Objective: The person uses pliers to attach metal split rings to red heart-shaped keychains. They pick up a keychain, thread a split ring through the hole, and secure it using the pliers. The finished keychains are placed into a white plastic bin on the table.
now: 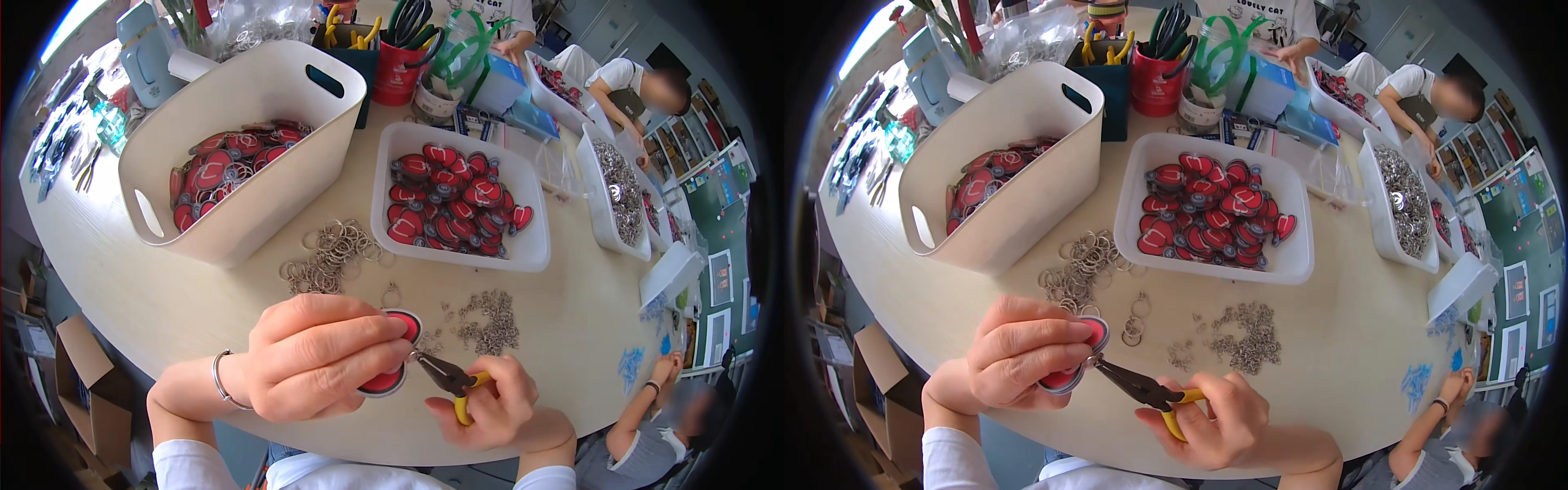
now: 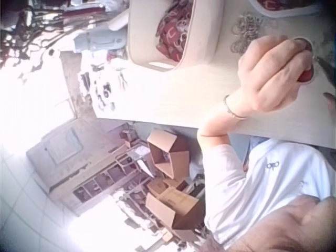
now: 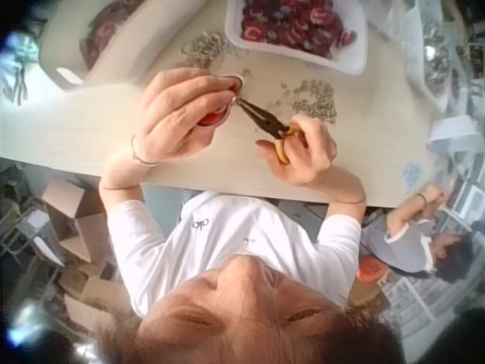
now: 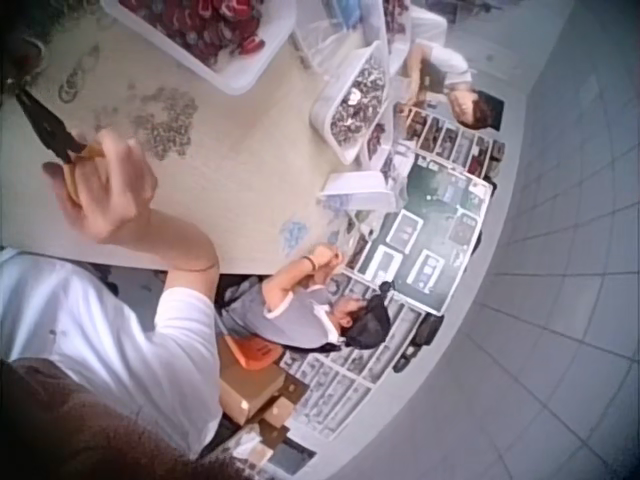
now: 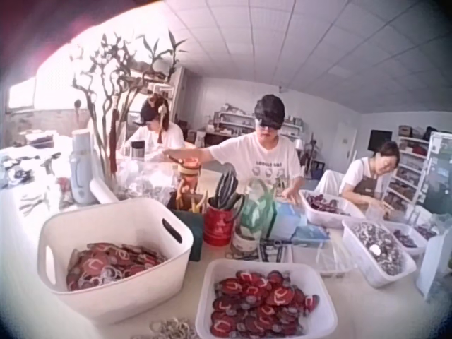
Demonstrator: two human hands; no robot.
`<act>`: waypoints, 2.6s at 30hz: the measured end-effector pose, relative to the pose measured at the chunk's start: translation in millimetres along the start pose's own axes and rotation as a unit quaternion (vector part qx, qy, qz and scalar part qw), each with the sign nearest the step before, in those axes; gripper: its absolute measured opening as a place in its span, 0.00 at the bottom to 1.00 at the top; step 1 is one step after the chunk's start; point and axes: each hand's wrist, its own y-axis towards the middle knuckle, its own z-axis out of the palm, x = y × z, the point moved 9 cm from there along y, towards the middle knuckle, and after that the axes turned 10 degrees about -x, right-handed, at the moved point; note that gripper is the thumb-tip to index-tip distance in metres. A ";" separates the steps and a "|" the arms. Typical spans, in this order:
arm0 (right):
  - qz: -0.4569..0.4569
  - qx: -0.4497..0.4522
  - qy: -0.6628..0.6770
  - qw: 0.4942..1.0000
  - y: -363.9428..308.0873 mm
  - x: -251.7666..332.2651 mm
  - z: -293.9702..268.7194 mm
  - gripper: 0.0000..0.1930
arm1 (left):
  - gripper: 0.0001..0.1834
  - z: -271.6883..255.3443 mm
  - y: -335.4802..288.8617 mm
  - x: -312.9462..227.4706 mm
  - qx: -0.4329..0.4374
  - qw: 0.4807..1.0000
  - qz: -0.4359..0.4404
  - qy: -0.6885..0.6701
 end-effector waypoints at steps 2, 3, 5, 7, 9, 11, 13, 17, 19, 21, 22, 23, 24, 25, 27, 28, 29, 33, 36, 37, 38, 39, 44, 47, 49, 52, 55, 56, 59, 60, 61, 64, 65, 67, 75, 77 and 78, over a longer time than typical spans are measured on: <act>0.022 0.024 0.031 0.999 0.5 -2.5 1.7 0.18 | 0.18 -1.3 2.0 -0.5 0.017 1.000 0.007 -0.005; 0.038 0.036 0.055 0.997 3.7 -5.5 2.1 0.18 | 0.17 -2.3 2.5 0.6 0.026 1.000 0.008 -0.014; 0.059 0.052 0.087 0.993 9.1 -10.4 0.5 0.17 | 0.16 -2.8 2.8 4.3 0.045 0.998 0.011 -0.037; 0.067 0.062 0.104 0.990 12.7 -15.2 -3.0 0.16 | 0.10 -2.8 4.3 5.3 0.046 0.998 0.012 -0.043; 0.056 0.090 0.117 0.987 11.5 -16.2 -0.6 0.18 | 0.08 -2.8 4.8 4.3 0.051 0.997 0.012 -0.048; 0.047 0.103 0.130 0.985 11.2 -16.5 1.1 0.19 | 0.08 -2.3 4.2 3.3 0.055 0.997 0.010 -0.052; 0.042 0.100 0.142 0.984 11.6 -16.6 1.1 0.20 | 0.10 -2.4 3.5 1.1 0.067 0.995 0.021 -0.065; 0.078 0.094 0.174 0.977 12.1 -17.8 1.8 0.16 | 0.10 -2.4 2.7 -0.8 0.079 0.994 0.026 -0.065; 0.083 0.087 0.190 0.974 13.0 -16.9 2.9 0.16 | 0.11 -4.7 2.3 -0.6 0.073 0.995 0.026 -0.069; 0.083 0.078 0.189 0.975 11.6 -17.8 2.0 0.16 | 0.11 -3.9 1.8 -0.9 0.073 0.994 0.023 -0.075; 0.083 0.075 0.189 0.976 11.3 -18.0 1.5 0.16 | 0.11 -3.4 1.3 -1.0 0.074 0.994 0.021 -0.079; 0.081 0.076 0.188 0.976 11.5 -17.7 1.4 0.16 | 0.11 -2.8 1.1 -1.2 0.076 0.994 0.018 -0.083; 0.079 0.077 0.188 0.976 12.3 -17.2 1.2 0.16 | 0.11 -2.6 1.3 -1.1 0.075 0.993 0.013 -0.088; 0.077 0.079 0.187 0.976 12.7 -16.9 1.3 0.16 | 0.11 -2.4 1.6 -1.1 0.074 0.993 0.009 -0.094; 0.077 0.077 0.191 0.976 12.7 -17.0 1.5 0.16 | 0.11 -2.2 1.6 -0.9 0.067 0.992 0.003 -0.103; 0.078 0.077 0.192 0.975 12.5 -17.1 1.6 0.16 | 0.11 -2.2 1.4 -0.8 0.062 0.992 0.002 -0.107; 0.078 0.076 0.197 0.974 12.4 -17.1 1.8 0.16 | 0.11 -2.5 1.4 -0.7 0.057 0.992 0.001 -0.110; 0.075 0.076 0.208 0.972 13.0 -16.8 2.2 0.15 | 0.11 -1.9 1.2 0.8 0.045 0.991 -0.011 -0.125; 0.072 0.081 0.210 0.972 12.7 -16.7 2.8 0.15 | 0.10 -1.8 0.6 1.5 0.037 0.990 -0.016 -0.136; 0.071 0.083 0.212 0.971 12.4 -16.7 3.2 0.15 | 0.10 -1.7 0.2 2.0 0.036 0.989 -0.014 -0.140; 0.068 0.082 0.215 0.971 12.7 -16.4 3.3 0.15 | 0.10 -1.8 0.1 2.0 0.035 0.989 -0.012 -0.144; 0.064 0.082 0.218 0.970 13.1 -16.2 3.5 0.15 | 0.09 -1.6 -0.3 2.4 0.039 0.988 -0.016 -0.149; 0.050 0.065 0.207 0.975 9.7 -13.7 3.2 0.18 | 0.10 -1.1 -1.2 1.6 0.051 0.986 -0.014 -0.156; 0.016 0.054 0.191 0.980 10.0 -9.5 1.4 0.23 | 0.09 -1.5 -0.3 -0.5 0.059 0.986 -0.008 -0.154; 0.012 0.050 0.192 0.980 11.1 -8.2 0.2 0.23 | 0.09 -0.6 -0.3 -0.9 0.056 0.987 -0.009 -0.150; 0.012 0.050 0.194 0.980 10.3 -6.6 -1.9 0.23 | 0.09 0.2 0.4 -0.6 0.054 0.986 -0.007 -0.156; 0.003 0.063 0.198 0.978 11.3 -4.8 -2.7 0.24 | 0.10 -0.4 0.5 -1.7 0.043 0.986 -0.005 -0.161; 0.003 0.063 0.197 0.978 11.1 -4.1 -3.5 0.24 | 0.10 -0.5 0.5 -1.6 0.037 0.986 -0.004 -0.163; 0.008 0.065 0.195 0.979 9.7 -2.3 -4.9 0.23 | 0.10 -0.2 0.1 -1.7 0.036 0.984 -0.001 -0.176; 0.014 0.066 0.193 0.979 9.7 -2.4 -4.9 0.23 | 0.10 -0.6 0.0 -1.5 0.032 0.984 0.000 -0.178; 0.019 0.068 0.191 0.979 9.9 -2.6 -4.7 0.23 | 0.10 -1.2 -0.1 -1.4 0.028 0.983 0.000 -0.179; 0.033 0.078 0.198 0.977 12.7 -5.4 -2.6 0.23 | 0.10 -1.8 0.7 -1.5 0.038 0.984 0.001 -0.175; 0.031 0.085 0.208 0.974 12.2 -5.5 -1.7 0.23 | 0.10 -2.1 1.0 -1.6 0.045 0.984 0.002 -0.171; 0.028 0.099 0.227 0.969 10.4 -7.0 -1.2 0.22 | 0.10 -2.5 0.8 -2.4 0.048 0.985 0.010 -0.168; 0.033 0.096 0.218 0.971 12.9 -7.7 -1.5 0.21 | 0.11 -3.6 4.6 -3.4 0.061 0.986 0.004 -0.153; 0.034 0.095 0.212 0.972 12.8 -7.7 -1.7 0.21 | 0.11 -3.2 4.0 -3.7 0.064 0.987 0.004 -0.149; 0.034 0.098 0.212 0.972 12.8 -7.6 -1.6 0.21 | 0.11 -3.4 3.8 -3.7 0.063 0.987 0.004 -0.151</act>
